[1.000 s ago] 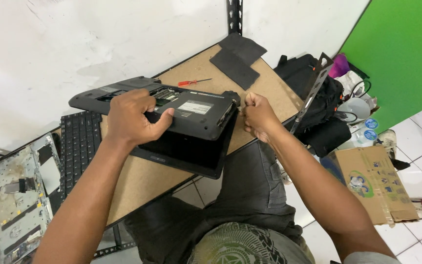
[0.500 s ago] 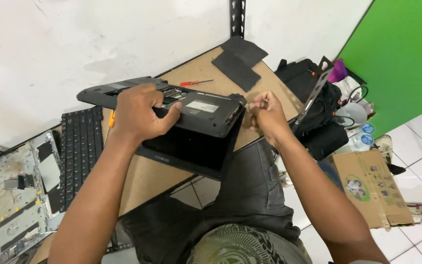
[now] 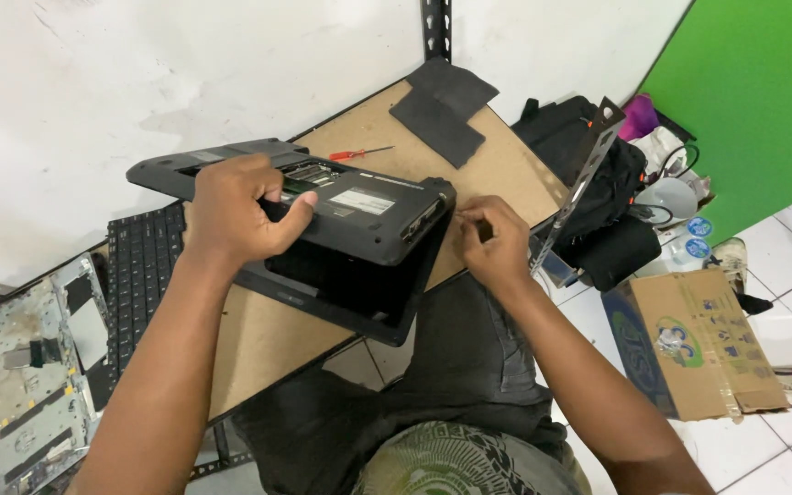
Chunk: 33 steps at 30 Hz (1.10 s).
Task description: Disassembling a laptop to access internal components for repair
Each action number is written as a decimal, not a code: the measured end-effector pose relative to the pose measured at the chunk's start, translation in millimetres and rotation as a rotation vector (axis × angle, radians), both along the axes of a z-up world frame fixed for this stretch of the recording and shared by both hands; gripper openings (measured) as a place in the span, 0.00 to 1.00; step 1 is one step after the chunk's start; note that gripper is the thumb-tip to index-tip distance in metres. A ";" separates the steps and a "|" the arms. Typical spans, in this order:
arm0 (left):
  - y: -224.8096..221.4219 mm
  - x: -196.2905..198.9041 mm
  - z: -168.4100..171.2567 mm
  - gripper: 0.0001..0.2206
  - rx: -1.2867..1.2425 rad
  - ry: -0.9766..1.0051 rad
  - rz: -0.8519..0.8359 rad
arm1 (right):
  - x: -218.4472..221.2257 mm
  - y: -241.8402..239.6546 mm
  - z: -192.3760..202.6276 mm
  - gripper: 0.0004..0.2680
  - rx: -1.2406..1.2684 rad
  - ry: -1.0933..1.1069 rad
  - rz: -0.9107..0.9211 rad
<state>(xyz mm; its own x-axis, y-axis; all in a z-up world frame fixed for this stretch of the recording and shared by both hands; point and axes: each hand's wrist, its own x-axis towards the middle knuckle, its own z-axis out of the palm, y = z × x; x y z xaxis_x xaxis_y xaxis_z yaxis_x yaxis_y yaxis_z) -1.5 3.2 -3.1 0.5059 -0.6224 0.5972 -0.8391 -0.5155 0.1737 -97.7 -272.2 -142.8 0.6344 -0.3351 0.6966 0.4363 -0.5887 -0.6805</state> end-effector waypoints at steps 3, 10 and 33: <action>-0.5 -1.4 0.5 0.23 -0.019 0.012 -0.024 | 1.3 -0.3 -5.5 0.05 -0.058 -0.144 0.029; -1.9 -4.8 2.8 0.22 -0.028 0.015 -0.047 | 0.1 3.1 2.3 0.06 -0.123 -0.272 0.087; -0.4 -6.1 1.0 0.22 -0.021 -0.001 -0.051 | -0.8 11.1 13.4 0.06 -0.028 -0.341 0.129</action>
<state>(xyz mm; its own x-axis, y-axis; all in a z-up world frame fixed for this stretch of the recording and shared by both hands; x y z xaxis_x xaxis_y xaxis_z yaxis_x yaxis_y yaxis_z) -7.6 2.9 -2.1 0.4733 -0.6346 0.6110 -0.8644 -0.4684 0.1831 -98.5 -261.0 -129.4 0.4000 -0.2452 0.8831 0.7070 -0.5307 -0.4675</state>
